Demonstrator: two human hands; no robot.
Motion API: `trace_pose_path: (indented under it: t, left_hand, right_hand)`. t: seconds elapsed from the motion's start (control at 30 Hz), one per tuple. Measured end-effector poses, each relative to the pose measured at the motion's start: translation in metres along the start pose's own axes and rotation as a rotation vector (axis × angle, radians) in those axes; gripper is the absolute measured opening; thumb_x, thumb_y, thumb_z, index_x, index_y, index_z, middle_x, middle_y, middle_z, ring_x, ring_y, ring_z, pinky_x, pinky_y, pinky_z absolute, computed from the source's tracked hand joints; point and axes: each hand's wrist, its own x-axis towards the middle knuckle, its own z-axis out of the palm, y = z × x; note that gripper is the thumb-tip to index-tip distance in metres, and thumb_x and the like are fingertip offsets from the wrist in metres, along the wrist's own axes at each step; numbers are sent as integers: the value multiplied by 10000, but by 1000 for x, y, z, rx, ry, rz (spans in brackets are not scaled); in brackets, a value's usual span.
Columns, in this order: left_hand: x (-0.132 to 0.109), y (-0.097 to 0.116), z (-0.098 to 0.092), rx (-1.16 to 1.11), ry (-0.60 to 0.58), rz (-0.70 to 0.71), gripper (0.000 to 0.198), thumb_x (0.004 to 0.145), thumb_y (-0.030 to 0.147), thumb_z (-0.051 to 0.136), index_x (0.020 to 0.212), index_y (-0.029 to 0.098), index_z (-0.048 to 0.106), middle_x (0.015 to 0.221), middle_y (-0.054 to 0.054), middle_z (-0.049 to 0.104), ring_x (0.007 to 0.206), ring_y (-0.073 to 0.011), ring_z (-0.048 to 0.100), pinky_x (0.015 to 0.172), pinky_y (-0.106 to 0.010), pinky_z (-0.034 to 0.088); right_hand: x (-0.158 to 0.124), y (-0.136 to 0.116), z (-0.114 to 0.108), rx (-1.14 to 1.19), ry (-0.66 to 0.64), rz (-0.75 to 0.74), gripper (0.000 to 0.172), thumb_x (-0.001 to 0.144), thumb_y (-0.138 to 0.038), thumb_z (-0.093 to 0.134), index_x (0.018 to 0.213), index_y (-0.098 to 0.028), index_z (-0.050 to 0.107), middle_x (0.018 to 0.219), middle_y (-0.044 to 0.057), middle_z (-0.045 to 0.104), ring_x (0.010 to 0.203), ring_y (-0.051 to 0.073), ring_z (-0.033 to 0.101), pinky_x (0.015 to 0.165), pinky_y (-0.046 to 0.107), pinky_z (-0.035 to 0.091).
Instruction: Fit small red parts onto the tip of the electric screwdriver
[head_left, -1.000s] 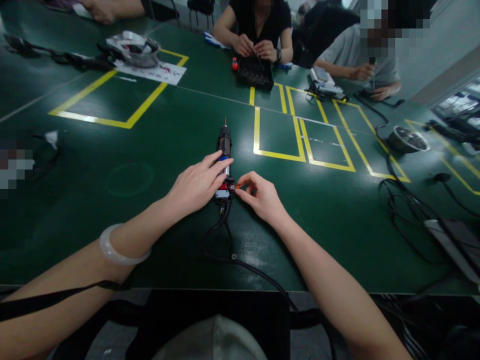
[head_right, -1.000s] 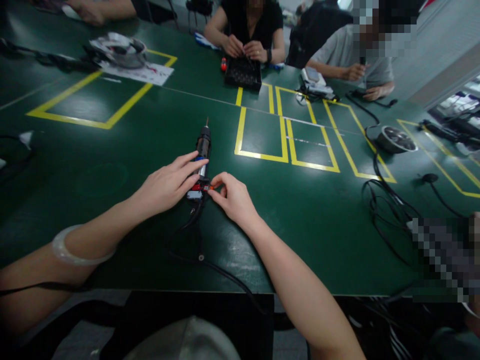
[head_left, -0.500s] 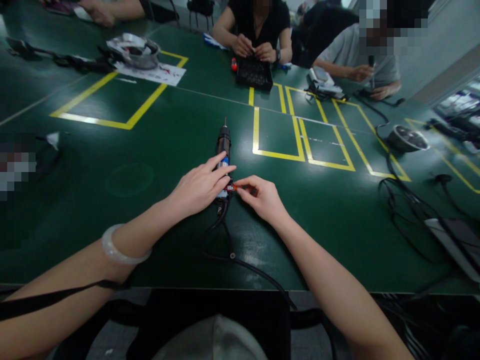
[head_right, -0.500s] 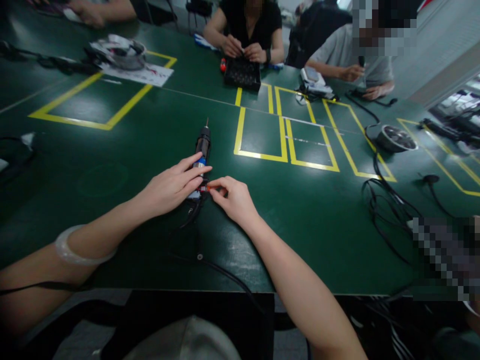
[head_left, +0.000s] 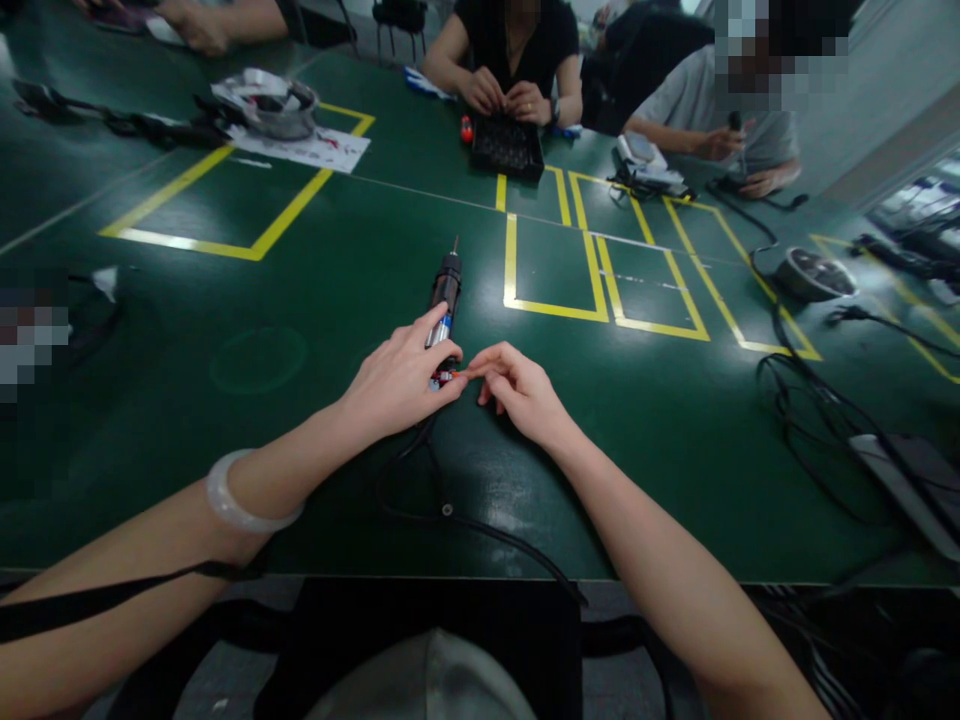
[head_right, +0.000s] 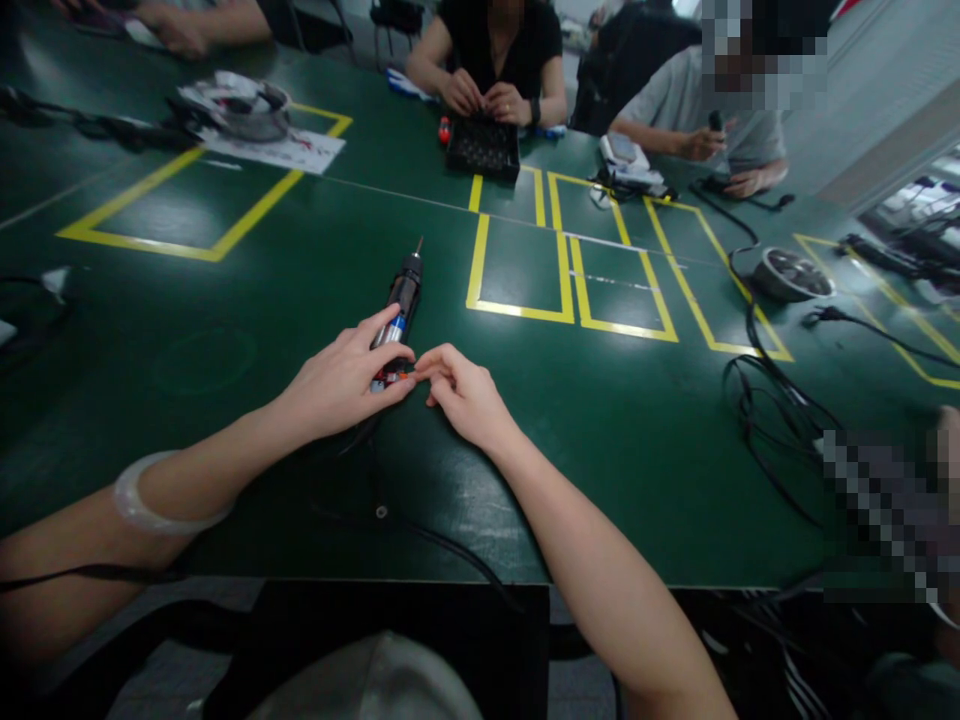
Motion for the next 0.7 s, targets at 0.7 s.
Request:
trace_pose_path:
  t: [0.7]
  left_hand:
    - [-12, -172, -39, 81, -73, -108, 658, 915, 660, 458, 1221, 125, 689, 1687, -149, 213, 1479, -388, 333, 1206, -578, 283]
  right_hand:
    - [0, -1, -1, -36, -37, 42, 168, 919, -186, 509, 1066, -188, 592, 993, 34, 716, 659, 80, 622, 590, 213, 473]
